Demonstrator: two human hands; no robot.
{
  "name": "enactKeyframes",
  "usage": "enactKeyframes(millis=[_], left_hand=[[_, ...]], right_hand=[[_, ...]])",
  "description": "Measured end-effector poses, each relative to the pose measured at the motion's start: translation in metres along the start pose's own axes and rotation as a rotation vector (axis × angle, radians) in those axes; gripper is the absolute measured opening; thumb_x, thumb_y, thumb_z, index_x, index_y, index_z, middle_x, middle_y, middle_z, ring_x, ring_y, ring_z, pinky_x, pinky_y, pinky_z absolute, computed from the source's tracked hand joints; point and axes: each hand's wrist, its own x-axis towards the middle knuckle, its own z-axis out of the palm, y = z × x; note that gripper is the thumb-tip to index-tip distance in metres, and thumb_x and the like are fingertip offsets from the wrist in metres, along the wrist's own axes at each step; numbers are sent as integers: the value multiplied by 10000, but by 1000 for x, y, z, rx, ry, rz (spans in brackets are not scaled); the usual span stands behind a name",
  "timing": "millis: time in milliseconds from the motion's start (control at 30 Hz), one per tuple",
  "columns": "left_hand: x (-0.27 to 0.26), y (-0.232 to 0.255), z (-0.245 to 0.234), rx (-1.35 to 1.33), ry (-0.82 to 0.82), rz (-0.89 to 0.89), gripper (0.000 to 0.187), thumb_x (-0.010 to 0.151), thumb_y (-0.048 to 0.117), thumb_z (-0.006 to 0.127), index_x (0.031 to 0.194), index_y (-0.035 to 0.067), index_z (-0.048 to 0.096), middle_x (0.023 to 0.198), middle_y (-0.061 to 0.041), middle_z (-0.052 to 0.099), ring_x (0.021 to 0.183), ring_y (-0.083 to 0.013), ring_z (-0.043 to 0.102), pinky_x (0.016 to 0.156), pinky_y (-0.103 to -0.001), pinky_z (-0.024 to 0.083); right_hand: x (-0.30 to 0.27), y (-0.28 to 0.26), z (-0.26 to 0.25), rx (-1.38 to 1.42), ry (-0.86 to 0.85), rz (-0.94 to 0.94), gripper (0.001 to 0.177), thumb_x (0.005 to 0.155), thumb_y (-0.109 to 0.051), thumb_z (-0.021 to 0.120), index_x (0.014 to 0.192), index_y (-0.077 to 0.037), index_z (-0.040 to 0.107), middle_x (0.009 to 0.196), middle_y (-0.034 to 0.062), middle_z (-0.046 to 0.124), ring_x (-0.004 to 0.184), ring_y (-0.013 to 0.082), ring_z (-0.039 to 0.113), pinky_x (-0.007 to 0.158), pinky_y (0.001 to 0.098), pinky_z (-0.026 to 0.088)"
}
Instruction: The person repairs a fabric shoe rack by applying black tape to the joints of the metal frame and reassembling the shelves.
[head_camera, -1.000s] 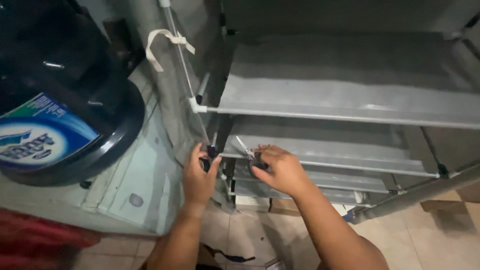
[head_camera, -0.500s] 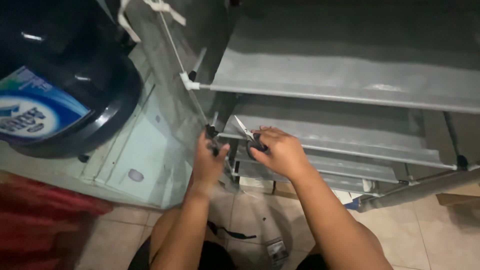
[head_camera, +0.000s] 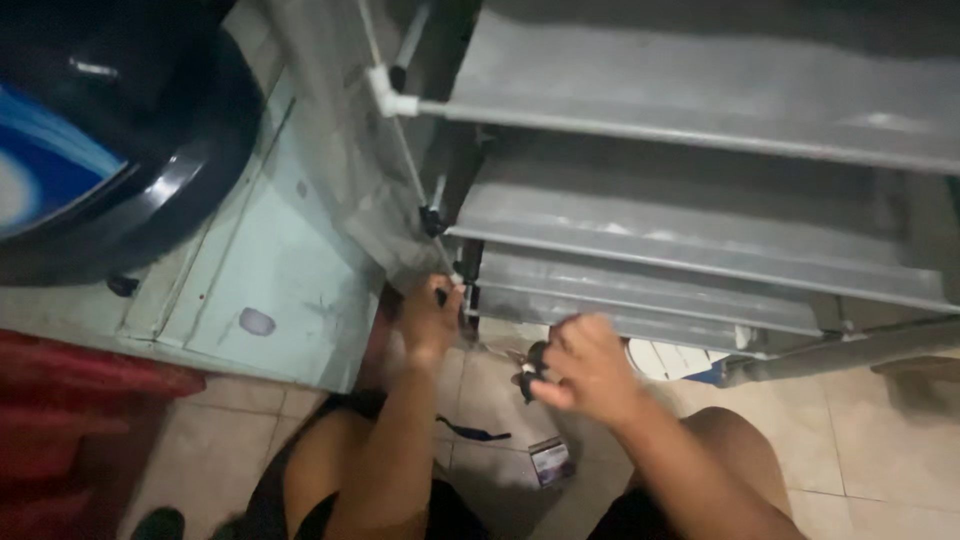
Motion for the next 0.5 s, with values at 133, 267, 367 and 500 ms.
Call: enactKeyframes(millis=[133, 267, 367, 500], left_hand=[[-1, 14, -10, -23, -58, -124, 245, 811, 314, 589, 912, 91, 578, 833, -117, 629, 824, -304, 587, 716, -372, 453], [-2, 29, -28, -146, 67, 126, 327, 761, 240, 588, 1049, 92, 544, 822, -114, 623, 770, -315, 577, 652, -384, 445], [4, 35, -41, -189, -21, 115, 253, 797, 227, 568, 1037, 151, 595, 795, -95, 629, 751, -291, 593, 638, -368, 457], [11, 36, -43, -236, -77, 42, 153, 815, 239, 556, 932, 160, 616, 787, -64, 633, 736, -244, 613, 647, -341, 470]], right_hand=[[-65, 24, 98, -47, -648, 653, 390, 772, -433, 519, 858, -71, 636, 898, 135, 588, 854, 301, 578, 728, 374, 461], [-143, 71, 173, -83, -1098, 1092, 527, 772, -540, 450, 1013, -103, 621, 1112, 143, 595, 1048, 287, 565, 854, 352, 443], [-190, 94, 195, -96, -1130, 1155, 473, 781, -486, 467, 1022, -103, 604, 1093, 140, 591, 1020, 288, 564, 839, 359, 445], [-218, 99, 203, -93, -1206, 1191, 403, 794, -415, 491, 1033, -103, 581, 1067, 135, 586, 982, 289, 563, 820, 369, 448]])
